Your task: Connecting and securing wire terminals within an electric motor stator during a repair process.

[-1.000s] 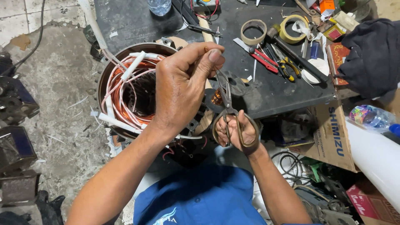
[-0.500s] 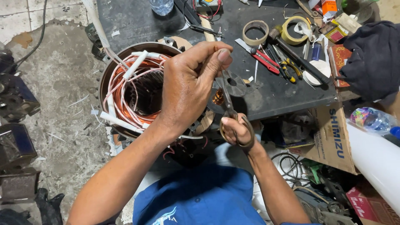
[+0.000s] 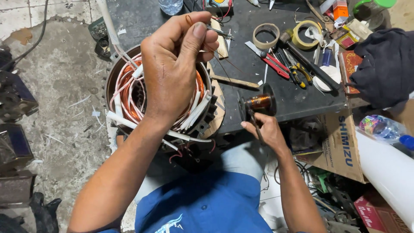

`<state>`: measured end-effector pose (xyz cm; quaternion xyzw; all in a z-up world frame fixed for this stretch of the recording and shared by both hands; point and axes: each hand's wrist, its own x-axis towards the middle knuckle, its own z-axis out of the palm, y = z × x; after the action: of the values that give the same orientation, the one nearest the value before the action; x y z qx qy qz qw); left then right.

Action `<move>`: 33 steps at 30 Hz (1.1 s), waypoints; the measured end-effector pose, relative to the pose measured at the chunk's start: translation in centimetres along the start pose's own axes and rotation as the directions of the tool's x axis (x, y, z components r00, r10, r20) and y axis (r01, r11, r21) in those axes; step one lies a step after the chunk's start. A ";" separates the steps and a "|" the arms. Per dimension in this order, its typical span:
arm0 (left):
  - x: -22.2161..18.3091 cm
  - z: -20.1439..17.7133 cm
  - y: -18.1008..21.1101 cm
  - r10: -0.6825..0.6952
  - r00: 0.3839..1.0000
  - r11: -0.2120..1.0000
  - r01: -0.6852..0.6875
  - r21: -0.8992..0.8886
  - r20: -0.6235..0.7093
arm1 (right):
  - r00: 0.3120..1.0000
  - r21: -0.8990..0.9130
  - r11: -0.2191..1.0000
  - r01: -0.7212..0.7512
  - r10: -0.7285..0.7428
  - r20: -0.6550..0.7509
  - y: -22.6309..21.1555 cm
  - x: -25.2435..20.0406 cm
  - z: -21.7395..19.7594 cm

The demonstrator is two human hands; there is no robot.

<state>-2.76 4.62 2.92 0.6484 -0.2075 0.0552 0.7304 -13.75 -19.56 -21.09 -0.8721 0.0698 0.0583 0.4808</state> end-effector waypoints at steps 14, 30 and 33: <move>-2.3 0.2 2.1 -0.132 0.991 0.989 0.131 -0.068 0.000 | 0.986 0.033 0.992 -0.118 0.121 -0.117 -0.6 0.7 -3.6; -11.2 1.8 3.9 -0.320 0.924 0.860 0.377 -0.343 0.212 | 0.917 -0.635 0.767 -0.096 -0.180 -0.356 6.0 4.0 -6.3; -12.5 2.0 4.9 -0.310 0.923 0.941 0.331 -0.061 0.229 | 0.779 -0.535 0.838 0.107 -0.405 -0.478 -0.5 1.3 -7.8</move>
<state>-16.26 5.74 2.94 0.6387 -0.1791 -0.1463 0.7338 -12.14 -25.99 -16.76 -0.9402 0.0710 -0.2596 0.2090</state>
